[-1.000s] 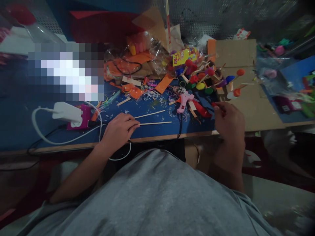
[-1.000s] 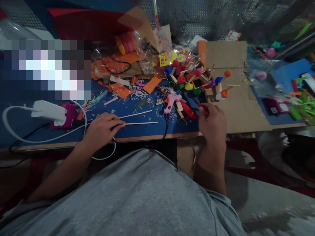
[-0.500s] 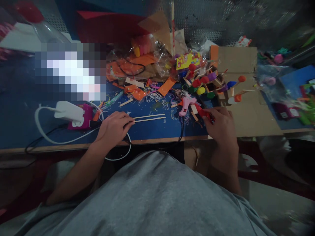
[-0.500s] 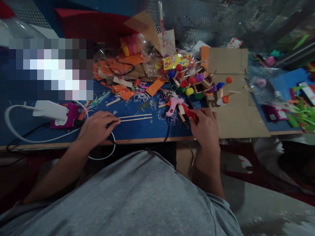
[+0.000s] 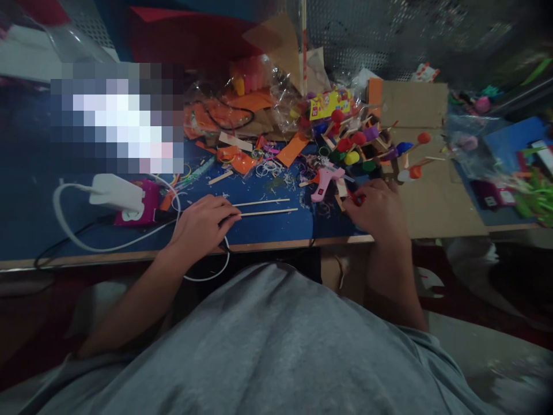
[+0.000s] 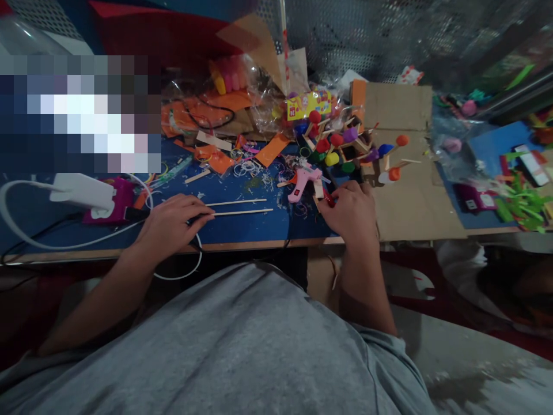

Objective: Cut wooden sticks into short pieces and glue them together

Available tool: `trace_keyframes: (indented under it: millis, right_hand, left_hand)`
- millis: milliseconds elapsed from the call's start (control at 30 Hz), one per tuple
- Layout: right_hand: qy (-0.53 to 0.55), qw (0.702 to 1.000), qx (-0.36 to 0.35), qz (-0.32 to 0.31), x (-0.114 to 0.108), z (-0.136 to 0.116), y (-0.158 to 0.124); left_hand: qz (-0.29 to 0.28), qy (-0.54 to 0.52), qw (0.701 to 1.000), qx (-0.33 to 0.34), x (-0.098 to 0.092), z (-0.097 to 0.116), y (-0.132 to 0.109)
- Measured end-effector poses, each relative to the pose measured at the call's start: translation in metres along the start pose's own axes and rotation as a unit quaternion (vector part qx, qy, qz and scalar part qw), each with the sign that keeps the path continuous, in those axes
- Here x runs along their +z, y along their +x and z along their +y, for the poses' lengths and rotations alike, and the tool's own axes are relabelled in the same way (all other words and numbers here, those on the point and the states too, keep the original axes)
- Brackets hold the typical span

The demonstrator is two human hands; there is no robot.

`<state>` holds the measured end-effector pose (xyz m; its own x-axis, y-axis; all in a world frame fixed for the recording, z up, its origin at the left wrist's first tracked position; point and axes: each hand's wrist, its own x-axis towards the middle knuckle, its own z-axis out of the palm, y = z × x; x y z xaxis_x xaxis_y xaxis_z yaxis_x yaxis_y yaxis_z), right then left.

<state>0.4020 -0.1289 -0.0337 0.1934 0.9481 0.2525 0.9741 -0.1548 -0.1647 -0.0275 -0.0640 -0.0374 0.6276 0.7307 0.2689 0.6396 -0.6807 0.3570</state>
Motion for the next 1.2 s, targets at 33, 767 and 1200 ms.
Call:
trace_keyframes:
  millis: [33,767,1200]
  right_hand:
    - [-0.013,1.000,-0.002,-0.008,-0.005,-0.003,0.002]
    - [-0.032,0.979,0.198,0.039,-0.069,-0.001,-0.027]
    - [0.262,0.959,0.105,-0.028,-0.048,-0.028,-0.024]
  left_hand:
    - [-0.001,-0.003,1.000,0.001,-0.001,0.000,0.001]
    - [-0.018,-0.014,1.000,-0.010,0.002,0.004,0.004]
    - [-0.019,0.000,1.000,-0.018,0.003,0.007,0.005]
